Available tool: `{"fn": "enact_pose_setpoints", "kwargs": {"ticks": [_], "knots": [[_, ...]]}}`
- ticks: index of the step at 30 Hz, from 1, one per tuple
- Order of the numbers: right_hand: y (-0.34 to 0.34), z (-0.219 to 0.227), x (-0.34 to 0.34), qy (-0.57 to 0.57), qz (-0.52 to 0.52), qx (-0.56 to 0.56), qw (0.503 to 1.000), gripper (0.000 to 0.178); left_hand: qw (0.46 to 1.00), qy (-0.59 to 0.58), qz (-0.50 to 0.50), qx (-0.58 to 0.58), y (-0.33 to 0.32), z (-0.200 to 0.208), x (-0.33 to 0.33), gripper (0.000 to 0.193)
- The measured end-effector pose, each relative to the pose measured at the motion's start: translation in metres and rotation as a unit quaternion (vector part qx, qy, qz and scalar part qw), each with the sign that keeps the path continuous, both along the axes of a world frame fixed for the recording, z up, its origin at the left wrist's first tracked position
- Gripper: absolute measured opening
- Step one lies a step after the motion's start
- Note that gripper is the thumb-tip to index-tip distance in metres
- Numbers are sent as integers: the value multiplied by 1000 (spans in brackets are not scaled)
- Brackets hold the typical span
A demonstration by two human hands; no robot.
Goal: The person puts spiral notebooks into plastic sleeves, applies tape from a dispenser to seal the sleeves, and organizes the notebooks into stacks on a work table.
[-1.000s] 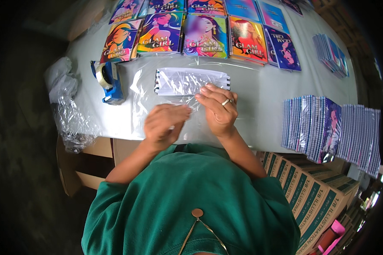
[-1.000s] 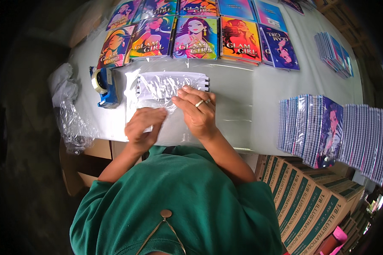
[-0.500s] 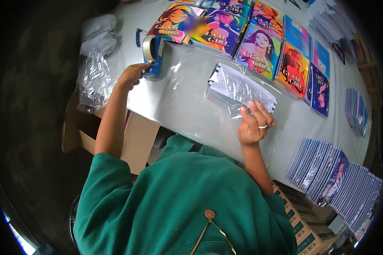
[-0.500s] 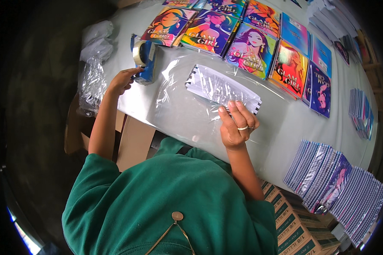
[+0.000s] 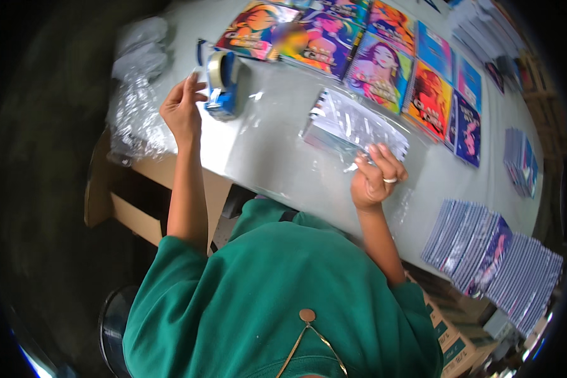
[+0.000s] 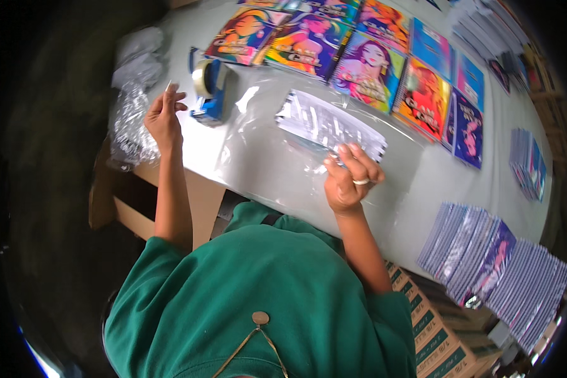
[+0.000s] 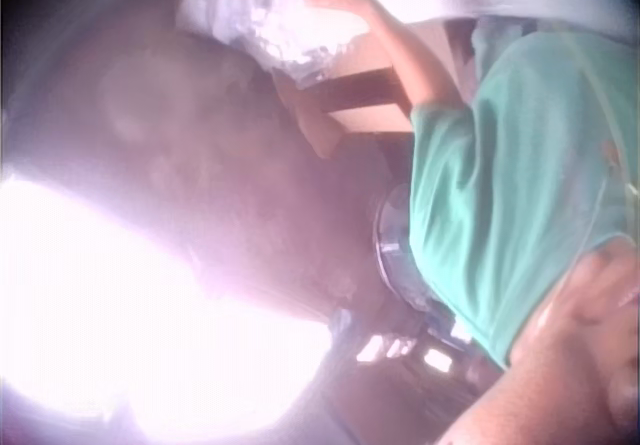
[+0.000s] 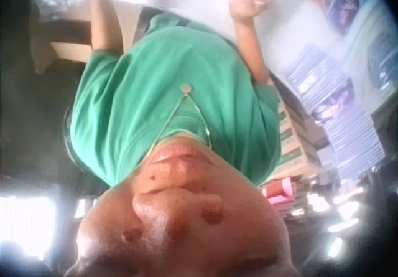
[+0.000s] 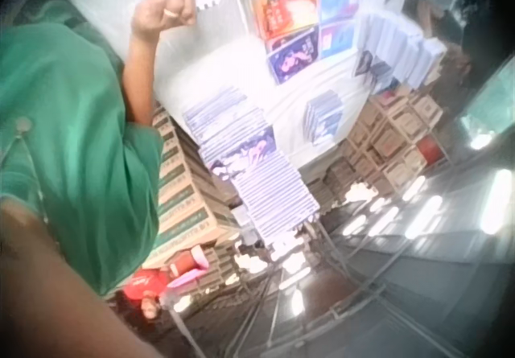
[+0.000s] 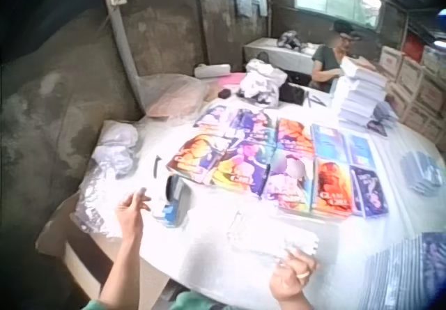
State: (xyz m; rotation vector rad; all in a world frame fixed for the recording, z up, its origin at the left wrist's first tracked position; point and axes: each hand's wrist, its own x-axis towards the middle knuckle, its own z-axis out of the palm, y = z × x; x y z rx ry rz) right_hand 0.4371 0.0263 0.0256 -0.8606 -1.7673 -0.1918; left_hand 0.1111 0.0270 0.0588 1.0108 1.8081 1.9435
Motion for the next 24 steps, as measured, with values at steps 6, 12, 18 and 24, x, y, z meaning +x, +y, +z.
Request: {"fn": "enact_pose_setpoints", "kwargs": {"ticks": [6, 12, 18, 24], "knots": [[-3, 9, -1, -13, -21, -16, 1000, 23, 859, -206, -393, -257, -39, 42, 176, 42], [-11, 33, 5, -105, -32, -138, 984, 45, 840, -221, -372, -328, -49, 18, 186, 40], [-21, 75, 10, -163, 29, -290, 943, 55, 897, -26, -240, -370, -30, -65, 166, 48], [-1, 88, -11, -220, -6, -319, 922, 59, 902, 171, -296, -265, -13, -92, 100, 60]]}}
